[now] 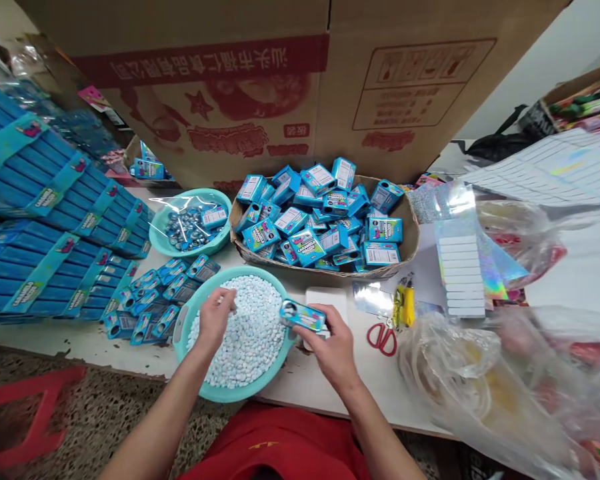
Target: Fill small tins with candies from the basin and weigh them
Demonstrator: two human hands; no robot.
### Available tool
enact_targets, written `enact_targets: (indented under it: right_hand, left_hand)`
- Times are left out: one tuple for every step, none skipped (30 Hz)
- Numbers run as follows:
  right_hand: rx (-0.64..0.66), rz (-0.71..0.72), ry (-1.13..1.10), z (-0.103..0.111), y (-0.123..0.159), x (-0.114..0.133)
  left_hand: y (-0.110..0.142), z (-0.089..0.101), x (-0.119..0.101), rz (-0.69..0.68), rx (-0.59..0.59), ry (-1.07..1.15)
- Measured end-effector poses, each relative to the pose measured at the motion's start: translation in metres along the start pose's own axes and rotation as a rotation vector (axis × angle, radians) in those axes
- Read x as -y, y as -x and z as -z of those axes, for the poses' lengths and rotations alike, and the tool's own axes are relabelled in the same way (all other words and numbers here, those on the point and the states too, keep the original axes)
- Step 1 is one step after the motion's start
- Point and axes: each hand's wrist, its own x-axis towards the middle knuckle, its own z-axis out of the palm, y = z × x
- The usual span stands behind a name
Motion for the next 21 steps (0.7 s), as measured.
enact_targets:
  right_hand:
    - [-0.059, -0.026, 0.017, 0.010, -0.002, -0.009]
    - [-0.106, -0.046, 0.041, 0.018, -0.004, -0.020]
    - [-0.137, -0.059, 0.066, 0.024, -0.007, -0.032]
    - [-0.154, -0.066, 0.087, 0.028, -0.010, -0.044]
    - [-0.160, -0.068, 0.104, 0.029, -0.013, -0.057]
    - [-0.159, -0.063, 0.117, 0.029, -0.016, -0.068]
    - [-0.157, -0.056, 0.127, 0.028, -0.017, -0.079]
    - [-0.151, -0.051, 0.133, 0.026, -0.018, -0.088]
    - [-0.146, -0.050, 0.134, 0.025, -0.019, -0.095]
    - [-0.136, -0.054, 0.126, 0.024, -0.018, -0.100]
    - [-0.127, -0.061, 0.115, 0.023, -0.016, -0.103]
    - [-0.123, -0.069, 0.101, 0.024, -0.014, -0.105]
    - [-0.124, -0.078, 0.088, 0.027, -0.011, -0.105]
    - [-0.134, -0.086, 0.076, 0.030, -0.008, -0.104]
    - [-0.153, -0.099, 0.068, 0.034, -0.004, -0.102]
    - [-0.180, -0.119, 0.060, 0.039, 0.000, -0.100]
    - [-0.209, -0.144, 0.054, 0.044, 0.005, -0.099]
    - [-0.236, -0.172, 0.049, 0.050, 0.009, -0.098]
    - [-0.260, -0.200, 0.049, 0.055, 0.014, -0.098]
    - [-0.280, -0.225, 0.052, 0.059, 0.018, -0.098]
    - [-0.295, -0.247, 0.058, 0.064, 0.022, -0.099]
  left_hand:
    - [-0.002, 0.003, 0.012, -0.039, 0.052, -0.183]
    - [-0.004, 0.006, 0.023, -0.064, 0.092, -0.324]
    - [-0.005, 0.008, 0.033, -0.074, 0.113, -0.418]
    - [-0.006, 0.009, 0.040, -0.074, 0.107, -0.469]
    - [-0.005, 0.009, 0.046, -0.070, 0.090, -0.502]
    - [-0.005, 0.009, 0.049, -0.074, 0.085, -0.534]
    - [-0.004, 0.009, 0.050, -0.093, 0.101, -0.575]
    - [-0.002, 0.008, 0.051, -0.126, 0.143, -0.627]
    - [0.000, 0.007, 0.050, -0.166, 0.204, -0.691]
    - [0.002, 0.007, 0.049, -0.202, 0.268, -0.763]
    - [0.004, 0.007, 0.047, -0.224, 0.328, -0.836]
    - [0.005, 0.007, 0.046, -0.230, 0.382, -0.903]
    - [0.006, 0.008, 0.044, -0.223, 0.428, -0.959]
    - [0.006, 0.009, 0.043, -0.211, 0.469, -1.004]
    - [0.006, 0.010, 0.042, -0.198, 0.504, -1.034]
    - [0.004, 0.011, 0.041, -0.189, 0.535, -1.053]
    - [0.003, 0.011, 0.040, -0.182, 0.562, -1.064]
    - [0.001, 0.012, 0.039, -0.175, 0.582, -1.064]
    - [-0.002, 0.012, 0.038, -0.168, 0.593, -1.053]
    - [-0.004, 0.012, 0.037, -0.160, 0.597, -1.024]
    - [-0.006, 0.012, 0.037, -0.146, 0.593, -0.976]
